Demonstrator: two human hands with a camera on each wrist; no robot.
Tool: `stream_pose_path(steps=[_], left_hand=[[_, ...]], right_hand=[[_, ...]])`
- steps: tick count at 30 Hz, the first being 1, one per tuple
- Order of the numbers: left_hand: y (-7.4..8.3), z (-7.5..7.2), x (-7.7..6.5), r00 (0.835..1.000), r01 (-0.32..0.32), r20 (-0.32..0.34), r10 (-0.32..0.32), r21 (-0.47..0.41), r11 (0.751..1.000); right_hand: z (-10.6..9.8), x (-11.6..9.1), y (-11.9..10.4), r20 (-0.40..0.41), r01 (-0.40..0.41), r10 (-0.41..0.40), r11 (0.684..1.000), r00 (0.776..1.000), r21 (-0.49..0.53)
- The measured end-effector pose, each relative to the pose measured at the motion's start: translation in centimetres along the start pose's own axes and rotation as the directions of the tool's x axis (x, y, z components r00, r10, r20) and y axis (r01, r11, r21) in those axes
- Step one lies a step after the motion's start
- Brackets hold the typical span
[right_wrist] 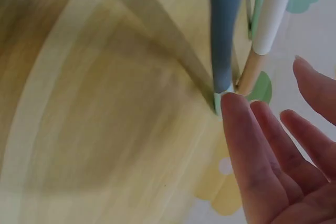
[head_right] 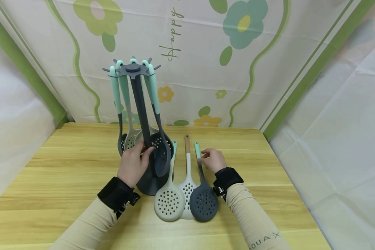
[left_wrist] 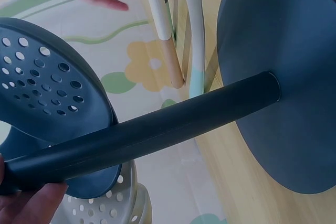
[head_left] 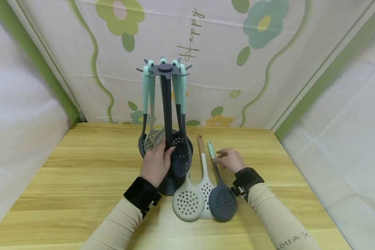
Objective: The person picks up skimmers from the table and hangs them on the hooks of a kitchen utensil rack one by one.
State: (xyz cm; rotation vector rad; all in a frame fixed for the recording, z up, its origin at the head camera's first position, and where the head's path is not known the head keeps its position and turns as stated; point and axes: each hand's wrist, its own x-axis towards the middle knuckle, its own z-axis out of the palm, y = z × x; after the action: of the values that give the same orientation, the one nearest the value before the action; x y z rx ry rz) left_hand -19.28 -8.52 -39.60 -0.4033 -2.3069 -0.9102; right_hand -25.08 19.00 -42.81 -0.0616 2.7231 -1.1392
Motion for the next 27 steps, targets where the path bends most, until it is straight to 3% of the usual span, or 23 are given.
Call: stream_pose_path(steps=[27], left_hand=[[0.1,-0.1,-0.1,1.0,0.0,0.004,0.0,-0.002,1.0]], right_hand=[[0.5,0.7,1.2,0.143,-0.115,0.124,0.991,0.982,-0.068]])
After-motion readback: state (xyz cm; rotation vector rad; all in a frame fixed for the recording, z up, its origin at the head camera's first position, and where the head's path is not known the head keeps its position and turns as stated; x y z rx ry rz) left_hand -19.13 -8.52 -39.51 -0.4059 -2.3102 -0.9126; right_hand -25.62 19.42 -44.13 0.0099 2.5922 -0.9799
